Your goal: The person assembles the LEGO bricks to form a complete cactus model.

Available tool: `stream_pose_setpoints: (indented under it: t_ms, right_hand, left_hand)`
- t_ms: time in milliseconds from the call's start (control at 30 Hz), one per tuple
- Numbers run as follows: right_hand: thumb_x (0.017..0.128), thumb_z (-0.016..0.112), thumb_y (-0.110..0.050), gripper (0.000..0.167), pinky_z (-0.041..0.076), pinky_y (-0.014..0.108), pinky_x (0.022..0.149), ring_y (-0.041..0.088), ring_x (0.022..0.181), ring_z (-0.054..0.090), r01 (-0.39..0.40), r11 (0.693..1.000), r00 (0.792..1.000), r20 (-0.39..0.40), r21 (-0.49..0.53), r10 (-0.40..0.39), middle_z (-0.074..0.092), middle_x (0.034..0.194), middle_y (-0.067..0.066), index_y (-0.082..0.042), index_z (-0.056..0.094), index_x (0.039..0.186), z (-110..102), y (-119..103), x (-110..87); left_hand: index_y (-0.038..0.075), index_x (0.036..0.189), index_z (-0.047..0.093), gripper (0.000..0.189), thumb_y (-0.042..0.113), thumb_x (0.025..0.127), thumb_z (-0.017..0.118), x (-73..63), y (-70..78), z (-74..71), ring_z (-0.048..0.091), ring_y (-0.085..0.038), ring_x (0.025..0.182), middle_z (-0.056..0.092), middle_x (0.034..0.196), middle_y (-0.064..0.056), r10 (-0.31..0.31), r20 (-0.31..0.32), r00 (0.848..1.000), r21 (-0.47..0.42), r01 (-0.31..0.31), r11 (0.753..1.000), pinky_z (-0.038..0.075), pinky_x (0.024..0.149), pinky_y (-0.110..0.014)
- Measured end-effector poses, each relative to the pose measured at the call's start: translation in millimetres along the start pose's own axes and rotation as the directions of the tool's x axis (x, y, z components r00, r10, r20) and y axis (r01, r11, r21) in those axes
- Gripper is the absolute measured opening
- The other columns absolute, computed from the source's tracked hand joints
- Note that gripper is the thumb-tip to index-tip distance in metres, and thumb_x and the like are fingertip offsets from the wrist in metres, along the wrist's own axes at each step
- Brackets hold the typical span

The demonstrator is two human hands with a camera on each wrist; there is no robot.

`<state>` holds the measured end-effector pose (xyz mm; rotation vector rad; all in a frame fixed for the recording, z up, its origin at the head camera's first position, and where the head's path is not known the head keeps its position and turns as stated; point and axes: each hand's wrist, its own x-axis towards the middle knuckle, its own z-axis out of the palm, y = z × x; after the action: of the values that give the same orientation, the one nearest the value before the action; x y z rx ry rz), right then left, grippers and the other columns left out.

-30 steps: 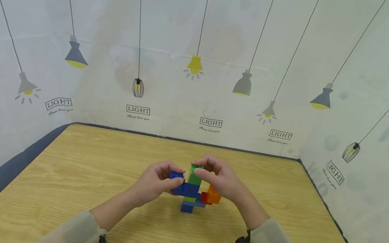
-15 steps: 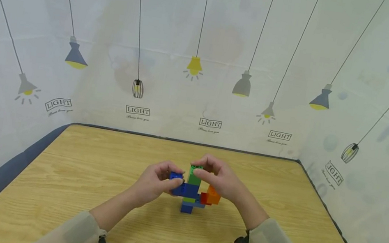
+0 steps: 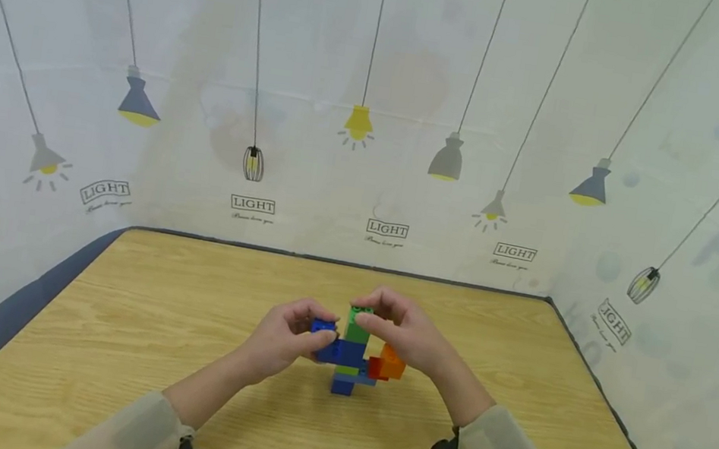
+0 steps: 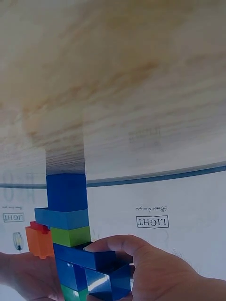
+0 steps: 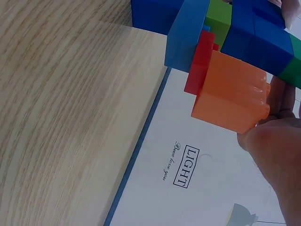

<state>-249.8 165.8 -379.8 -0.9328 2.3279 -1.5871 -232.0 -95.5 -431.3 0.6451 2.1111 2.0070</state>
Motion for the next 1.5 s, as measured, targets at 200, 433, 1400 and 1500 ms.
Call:
stream_pose_setpoints:
  t_ms: [200,433,1400,1500]
  right_hand:
    - [0.112,0.063,-0.025,0.028,0.054,0.034,0.088,0.029,0.101,0.059,0.011,1.0,1.0,0.001,-0.018,-0.011,0.067,0.117,0.014,-0.006,0.068,0.132,1,1,-1.4]
    - [0.112,0.064,-0.028,0.032,0.056,0.033,0.088,0.028,0.103,0.061,0.014,0.997,1.0,-0.001,-0.08,-0.014,0.07,0.118,0.01,-0.007,0.068,0.136,-1,3,-4.5]
    - [0.112,0.066,-0.026,0.029,0.06,0.027,0.098,0.026,0.118,0.069,-0.138,0.985,0.986,-0.111,-0.103,0.126,0.072,0.136,0.013,-0.012,0.069,0.137,-29,30,-56.9]
    - [0.109,0.07,-0.024,0.029,0.061,0.027,0.096,0.033,0.122,0.067,-0.152,0.984,0.986,-0.077,-0.091,0.145,0.07,0.136,0.015,-0.011,0.068,0.135,-31,36,-62.9]
  left_hand:
    - [0.0,0.13,0.07,0.028,0.013,0.105,0.073,-0.1,-0.8,-1.0,0.07,-0.018,0.096,0.073,0.115,-0.004,0.002,0.007,1.0,0.007,-0.002,1.0,0.067,0.077,-0.031]
    - [-0.002,0.131,0.068,0.03,0.014,0.106,0.073,0.9,-3.4,-0.9,0.069,-0.019,0.097,0.072,0.115,-0.006,-0.005,0.026,1.0,0.004,0.005,1.0,0.067,0.078,-0.031]
    - [0.01,0.146,0.054,0.048,0.009,0.103,0.075,-13.5,-2.9,-10.6,0.062,-0.037,0.133,0.055,0.147,-0.022,0.008,0.028,1.0,0.06,-0.01,0.998,0.068,0.092,-0.039]
    - [0.012,0.143,0.055,0.045,0.008,0.103,0.075,-15.6,-2.9,-12.7,0.061,-0.04,0.136,0.053,0.148,-0.021,0.017,0.032,0.999,0.046,-0.018,0.999,0.068,0.094,-0.039]
